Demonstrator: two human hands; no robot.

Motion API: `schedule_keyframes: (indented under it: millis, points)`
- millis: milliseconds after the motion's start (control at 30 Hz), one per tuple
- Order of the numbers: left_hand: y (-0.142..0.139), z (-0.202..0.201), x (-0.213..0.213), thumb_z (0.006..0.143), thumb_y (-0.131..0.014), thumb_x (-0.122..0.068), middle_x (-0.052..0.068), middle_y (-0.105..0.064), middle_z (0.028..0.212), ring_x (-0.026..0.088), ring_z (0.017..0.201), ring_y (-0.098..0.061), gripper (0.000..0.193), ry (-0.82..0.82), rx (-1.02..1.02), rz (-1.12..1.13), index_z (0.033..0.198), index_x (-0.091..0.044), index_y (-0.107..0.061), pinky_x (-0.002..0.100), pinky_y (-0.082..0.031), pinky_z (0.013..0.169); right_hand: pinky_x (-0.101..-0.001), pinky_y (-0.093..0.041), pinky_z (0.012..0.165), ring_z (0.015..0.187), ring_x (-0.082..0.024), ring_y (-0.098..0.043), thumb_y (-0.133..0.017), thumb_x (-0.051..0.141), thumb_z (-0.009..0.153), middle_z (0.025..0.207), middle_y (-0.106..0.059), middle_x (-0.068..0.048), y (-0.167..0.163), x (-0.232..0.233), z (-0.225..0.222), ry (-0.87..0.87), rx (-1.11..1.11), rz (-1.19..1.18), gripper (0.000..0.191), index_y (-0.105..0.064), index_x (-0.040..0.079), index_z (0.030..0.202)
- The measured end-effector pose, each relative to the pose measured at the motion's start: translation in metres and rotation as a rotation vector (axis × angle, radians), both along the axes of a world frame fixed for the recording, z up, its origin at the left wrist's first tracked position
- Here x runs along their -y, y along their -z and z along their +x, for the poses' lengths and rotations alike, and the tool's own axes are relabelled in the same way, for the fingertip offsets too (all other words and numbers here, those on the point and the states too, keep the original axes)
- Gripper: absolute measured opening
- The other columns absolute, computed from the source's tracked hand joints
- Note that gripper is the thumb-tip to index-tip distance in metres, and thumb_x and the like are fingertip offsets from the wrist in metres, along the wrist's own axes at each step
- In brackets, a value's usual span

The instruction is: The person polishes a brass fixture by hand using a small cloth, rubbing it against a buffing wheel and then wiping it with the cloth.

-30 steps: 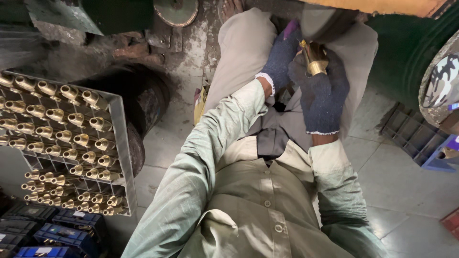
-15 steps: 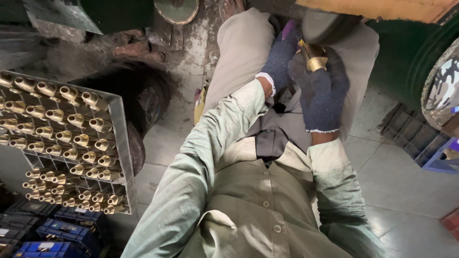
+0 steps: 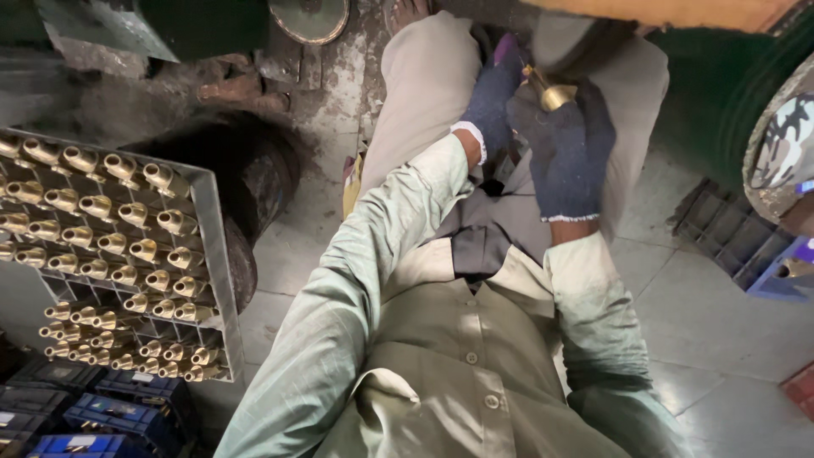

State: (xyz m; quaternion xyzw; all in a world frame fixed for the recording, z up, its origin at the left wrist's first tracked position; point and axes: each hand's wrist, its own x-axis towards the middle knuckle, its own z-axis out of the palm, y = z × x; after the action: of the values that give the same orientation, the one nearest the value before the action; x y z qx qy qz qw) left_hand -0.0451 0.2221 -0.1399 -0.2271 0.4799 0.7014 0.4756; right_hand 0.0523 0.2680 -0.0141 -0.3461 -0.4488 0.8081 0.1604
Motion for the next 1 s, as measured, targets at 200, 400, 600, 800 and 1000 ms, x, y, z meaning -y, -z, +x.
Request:
schedule_keyframes:
  millis: [200, 400, 600, 800, 1000]
  points:
    - [-0.014, -0.004, 0.009, 0.096, -0.059, -0.046, 0.01, -0.068, 0.093, 0.025, 0.078, -0.067, 0.041, -0.124, 0.234, 0.305, 0.114, -0.009, -0.064, 0.046, -0.056, 0.07, -0.044, -0.063, 0.093, 0.105, -0.032, -0.073, -0.059, 0.017, 0.105, 0.117, -0.07, -0.018, -0.014, -0.004, -0.008, -0.062, -0.046, -0.029, 0.032, -0.055, -0.006, 0.127]
    - [-0.058, 0.023, 0.033, 0.099, -0.056, -0.041, 0.01, -0.064, 0.08, 0.02, 0.06, -0.061, 0.042, 0.106, -0.048, -0.152, 0.099, -0.001, -0.066, 0.039, -0.05, 0.05, -0.039, -0.056, 0.091, 0.104, -0.029, -0.069, -0.077, 0.018, 0.097, 0.11, -0.069, -0.013, -0.066, 0.0, 0.064, -0.612, 0.239, 1.224, 0.035, -0.065, 0.004, 0.127]
    - [-0.173, 0.08, 0.115, 0.103, -0.055, -0.02, 0.005, -0.069, 0.099, 0.012, 0.08, -0.061, 0.029, 0.211, -0.678, 0.297, 0.126, -0.004, -0.063, 0.029, -0.05, 0.071, -0.0388, -0.052, 0.087, 0.099, -0.03, -0.062, -0.1, 0.027, 0.046, 0.112, -0.059, -0.015, -0.102, 0.049, 0.169, -0.612, 0.154, 1.08, 0.089, -0.061, -0.001, 0.121]
    - [-0.235, 0.087, 0.13, 0.107, -0.059, -0.017, 0.007, -0.069, 0.106, 0.012, 0.097, -0.066, 0.029, 0.23, -0.813, 0.498, 0.132, -0.002, -0.063, 0.027, -0.052, 0.091, -0.0355, -0.055, 0.101, 0.115, -0.021, -0.066, -0.099, 0.013, 0.056, 0.125, -0.066, -0.012, -0.109, 0.065, 0.206, -0.532, 0.092, 0.56, 0.088, -0.052, -0.005, 0.128]
    - [-0.234, 0.094, 0.139, 0.107, -0.061, -0.018, 0.008, -0.068, 0.112, 0.014, 0.101, -0.069, 0.03, 0.223, -0.818, 0.565, 0.133, -0.001, -0.062, 0.03, -0.054, 0.097, -0.044, -0.054, 0.108, 0.125, -0.027, -0.064, -0.096, 0.004, 0.061, 0.133, -0.062, -0.018, -0.099, 0.072, 0.212, -0.491, -0.074, 0.345, 0.085, -0.045, -0.005, 0.129]
